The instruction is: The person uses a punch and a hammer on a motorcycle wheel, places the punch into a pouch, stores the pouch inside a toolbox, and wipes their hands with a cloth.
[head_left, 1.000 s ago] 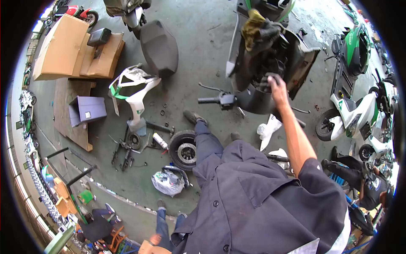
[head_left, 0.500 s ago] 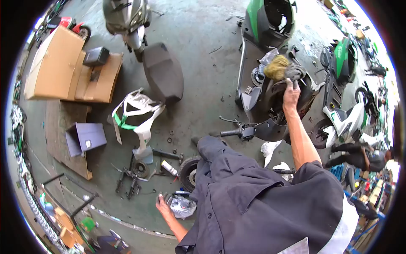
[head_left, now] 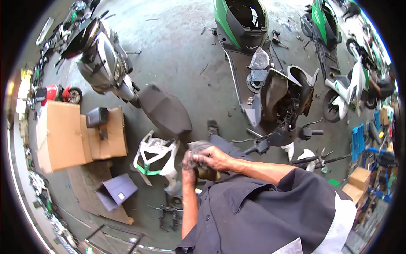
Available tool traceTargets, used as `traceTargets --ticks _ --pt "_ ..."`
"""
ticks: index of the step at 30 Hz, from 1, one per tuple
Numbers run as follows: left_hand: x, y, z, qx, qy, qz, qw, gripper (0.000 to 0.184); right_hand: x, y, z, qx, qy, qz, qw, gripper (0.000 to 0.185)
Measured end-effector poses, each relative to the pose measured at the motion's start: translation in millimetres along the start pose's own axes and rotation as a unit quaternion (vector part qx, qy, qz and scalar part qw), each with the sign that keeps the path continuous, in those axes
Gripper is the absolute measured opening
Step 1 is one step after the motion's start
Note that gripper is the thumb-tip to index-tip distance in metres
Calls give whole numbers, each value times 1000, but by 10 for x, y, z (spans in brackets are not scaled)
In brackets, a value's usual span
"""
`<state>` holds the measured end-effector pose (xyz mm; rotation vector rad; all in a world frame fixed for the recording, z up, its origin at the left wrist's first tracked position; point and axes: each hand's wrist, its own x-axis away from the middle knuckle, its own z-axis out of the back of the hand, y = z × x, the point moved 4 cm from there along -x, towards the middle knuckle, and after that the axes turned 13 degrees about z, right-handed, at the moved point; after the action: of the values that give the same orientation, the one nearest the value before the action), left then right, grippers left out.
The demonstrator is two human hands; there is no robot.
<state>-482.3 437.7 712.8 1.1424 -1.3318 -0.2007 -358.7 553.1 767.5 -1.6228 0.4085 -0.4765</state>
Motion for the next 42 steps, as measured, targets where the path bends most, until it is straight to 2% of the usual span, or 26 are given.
traceTargets --ticks 1,2,4,7,8,10,11,14,15,16,17,18,19,21,22,25,26,29,30,33,34,35,37,39,41,42 --pt "-143 114 -56 35 -52 -11 998 50 -177 -53 2 14 -48 0 999 49" --pt "-233 169 -51 89 -35 49 994 50 -372 -124 91 -18 -31 -15 999 49" --pt "-401 591 -161 87 -27 18 996 43 -638 -390 282 -88 9 -59 994 50" --pt "-739 990 -260 84 -22 -5 996 30 -1000 -346 450 -63 56 85 993 41" --pt "-965 1058 -193 -9 5 -92 996 28 -1113 -344 517 -36 44 70 996 39" --pt "-1237 1282 -241 127 -44 -104 986 21 -1242 -401 689 13 16 35 999 36" --pt "-1293 1372 -285 117 33 -87 989 22 -1278 -366 743 8 74 51 996 34" --pt "-1554 1713 -447 155 -1 -68 986 33 -1315 -164 1086 44 147 -29 988 27" --pt "-1633 1779 -526 137 -8 -93 986 35 -1309 -153 1185 -101 194 -102 970 24" --pt "-1738 1838 -614 125 -47 -113 985 34 -1338 -59 1259 -208 222 -106 947 34" --pt "-1819 1862 -700 57 -74 -175 980 29 -1344 1 1307 -331 240 -142 902 46" --pt "-1843 2051 -884 -151 -43 -174 972 31 -1409 -129 1334 -381 256 -114 881 51" --pt "-1842 2197 -1093 -351 -16 -166 922 36 -1456 -250 1358 -427 276 -87 857 57" --pt "-1853 2183 -1306 -514 -17 -272 814 51 -1583 -209 1448 -334 291 -94 892 63" --pt "-1978 2098 -1332 -595 -30 -245 765 66 -1656 -237 1508 -315 329 -75 887 56" --pt "-2164 2191 -1397 -665 -91 -229 705 69 -1804 -25 1635 -281 421 -48 861 48" --pt "-2224 2291 -1411 -637 -124 -226 726 67 -1879 87 1648 -265 446 -26 855 38" --pt "-2490 2739 -1446 -566 -212 -234 762 64 -2276 -128 1820 -310 462 -5 831 36" --pt "-2626 2868 -1420 -570 -221 -248 752 62 -2401 -175 1912 -269 422 0 866 41" --pt "-2946 3296 -1265 -489 -257 -260 792 64 -2852 -189 2098 -201 419 -19 886 40" --pt "-3016 3475 -1170 -456 -261 -260 810 60 -3047 -275 2123 -152 421 -45 893 51" --pt "-3088 3673 -1061 -425 -292 -226 827 57 -3205 -233 2201 -207 425 -70 878 55" --pt "-3194 4019 -851 -361 -356 -156 848 51 -3440 -351 2568 -292 517 -132 793 55" --pt "-3375 4153 -686 -353 -301 -116 878 48 -3533 -230 3066 -316 579 -59 749 55" --pt "-3556 4341 -630 -342 -282 -79 893 48 -3652 -285 3381 -324 544 -14 774 56" --pt "-3659 4427 -658 -370 -281 -97 880 49 -3812 -445 3389 -306 506 -25 806 55"
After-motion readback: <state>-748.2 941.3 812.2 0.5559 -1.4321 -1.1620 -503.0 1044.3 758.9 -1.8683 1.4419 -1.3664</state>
